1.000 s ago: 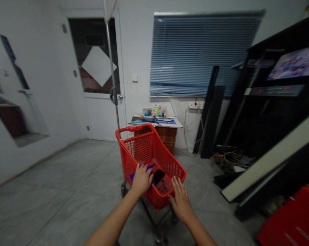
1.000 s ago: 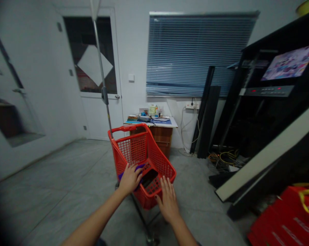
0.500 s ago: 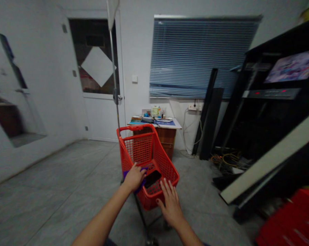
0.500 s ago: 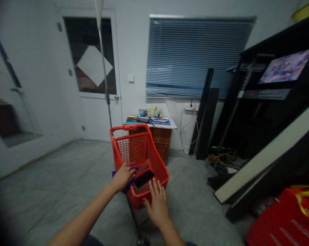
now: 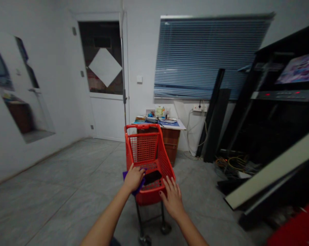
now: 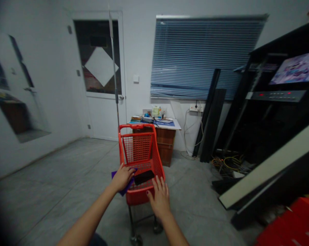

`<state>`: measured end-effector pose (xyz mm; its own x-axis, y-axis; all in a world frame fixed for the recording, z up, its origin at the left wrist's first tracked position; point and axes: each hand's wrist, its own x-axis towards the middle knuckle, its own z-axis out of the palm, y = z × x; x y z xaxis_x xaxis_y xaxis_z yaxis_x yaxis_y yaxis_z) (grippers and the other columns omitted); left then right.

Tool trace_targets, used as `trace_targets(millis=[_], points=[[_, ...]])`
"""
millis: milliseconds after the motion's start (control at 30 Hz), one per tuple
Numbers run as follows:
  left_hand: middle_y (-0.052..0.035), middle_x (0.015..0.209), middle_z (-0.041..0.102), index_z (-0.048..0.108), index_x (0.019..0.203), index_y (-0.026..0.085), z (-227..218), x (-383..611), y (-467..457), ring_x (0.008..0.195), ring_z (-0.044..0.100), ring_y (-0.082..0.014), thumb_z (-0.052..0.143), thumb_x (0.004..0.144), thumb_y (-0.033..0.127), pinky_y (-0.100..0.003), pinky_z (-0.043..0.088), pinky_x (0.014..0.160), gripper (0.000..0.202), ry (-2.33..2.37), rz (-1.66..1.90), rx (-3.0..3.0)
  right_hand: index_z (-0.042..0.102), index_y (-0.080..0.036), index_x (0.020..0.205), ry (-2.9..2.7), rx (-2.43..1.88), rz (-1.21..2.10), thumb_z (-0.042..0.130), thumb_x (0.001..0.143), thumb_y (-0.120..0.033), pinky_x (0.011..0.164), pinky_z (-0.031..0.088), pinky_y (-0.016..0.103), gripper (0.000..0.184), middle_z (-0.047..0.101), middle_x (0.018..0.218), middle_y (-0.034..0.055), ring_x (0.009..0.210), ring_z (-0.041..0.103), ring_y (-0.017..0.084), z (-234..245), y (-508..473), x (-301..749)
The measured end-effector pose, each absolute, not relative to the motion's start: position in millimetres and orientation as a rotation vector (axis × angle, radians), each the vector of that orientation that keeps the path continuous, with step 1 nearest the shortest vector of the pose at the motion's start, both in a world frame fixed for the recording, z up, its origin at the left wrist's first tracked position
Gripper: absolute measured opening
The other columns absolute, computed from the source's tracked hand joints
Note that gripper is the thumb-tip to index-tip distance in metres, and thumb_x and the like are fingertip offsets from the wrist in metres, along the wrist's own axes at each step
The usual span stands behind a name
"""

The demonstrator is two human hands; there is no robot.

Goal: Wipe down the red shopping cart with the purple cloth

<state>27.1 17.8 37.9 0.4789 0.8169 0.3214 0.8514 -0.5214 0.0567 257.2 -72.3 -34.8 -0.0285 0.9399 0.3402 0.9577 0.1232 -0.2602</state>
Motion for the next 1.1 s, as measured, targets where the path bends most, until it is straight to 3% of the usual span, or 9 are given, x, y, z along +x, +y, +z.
trace_targets(millis=[233,400,500,600,733,867,1100], points=[[-0.0075,0.093,0.069,0.067,0.111,0.022,5.6,26.5,-12.2,0.096,0.063,-0.0208,0.043,0.093,0.024,-0.044,0.031,0.110,0.029,-1.530,-0.447,-2.512,0.031,-0.029,0.149,-1.995,-1.821,-0.019,0.036,0.095,-0.054,0.116,0.023,0.052,0.060,0.027,0.157,0.0025,0.146,0.023,0.025,-36.2,-68.8,224.9],[-0.0059,0.117,0.067,0.059,0.123,0.027,-0.6,5.4,-16.9,0.118,0.056,-0.0226,0.037,0.097,0.030,-0.054,0.021,0.115,0.035,-1.572,-0.670,-2.489,0.031,-0.023,0.149,-2.009,-1.817,-0.008,0.031,0.097,-0.048,0.117,0.019,0.051,0.058,0.026,0.157,0.0049,0.146,0.024,0.023,-33.1,-65.0,229.3],[-0.0109,0.127,0.062,0.058,0.126,0.021,-3.5,6.7,-15.7,0.129,0.047,-0.0287,0.034,0.098,0.028,-0.060,0.023,0.112,0.038,-1.775,-0.768,-2.245,0.036,-0.022,0.148,-2.027,-1.781,0.006,0.032,0.097,-0.051,0.117,0.020,0.049,0.059,0.031,0.156,0.0048,0.146,0.024,0.023,-32.5,-63.2,221.0],[-0.0142,0.121,0.065,0.060,0.124,0.017,-11.9,25.0,-19.6,0.126,0.050,-0.0305,0.032,0.097,0.026,-0.059,0.028,0.110,0.040,-1.911,-0.813,-2.027,0.040,-0.020,0.146,-2.006,-1.788,0.017,0.035,0.095,-0.053,0.117,0.023,0.048,0.060,0.037,0.153,0.0056,0.145,0.026,0.024,-31.9,-61.7,206.4],[-0.0128,0.116,0.068,0.063,0.121,0.018,-20.3,46.9,-25.6,0.119,0.055,-0.0290,0.034,0.097,0.027,-0.055,0.030,0.110,0.039,-1.885,-0.836,-2.002,0.045,-0.020,0.143,-1.993,-1.782,-0.006,0.037,0.094,-0.050,0.114,0.026,0.048,0.058,0.045,0.148,0.0069,0.142,0.032,0.026,-30.2,-61.2,200.5],[-0.0095,0.116,0.069,0.063,0.120,0.022,-15.5,37.2,-22.7,0.125,0.052,-0.0279,0.034,0.097,0.028,-0.053,0.025,0.113,0.038,-1.793,-0.848,-2.118,0.050,-0.024,0.139,-2.013,-1.773,-0.016,0.038,0.094,-0.048,0.114,0.025,0.049,0.053,0.052,0.143,0.0056,0.138,0.038,0.028,-25.7,-66.7,202.9],[-0.0115,0.121,0.066,0.065,0.118,0.021,-3.2,-1.4,-15.6,0.131,0.045,-0.0323,0.037,0.095,0.025,-0.063,0.019,0.112,0.036,-1.918,-0.775,-2.065,0.050,-0.025,0.140,-2.048,-1.723,0.092,0.040,0.094,-0.050,0.113,0.026,0.045,0.053,0.055,0.140,0.0046,0.134,0.043,0.027,-9.5,-81.5,170.8]])
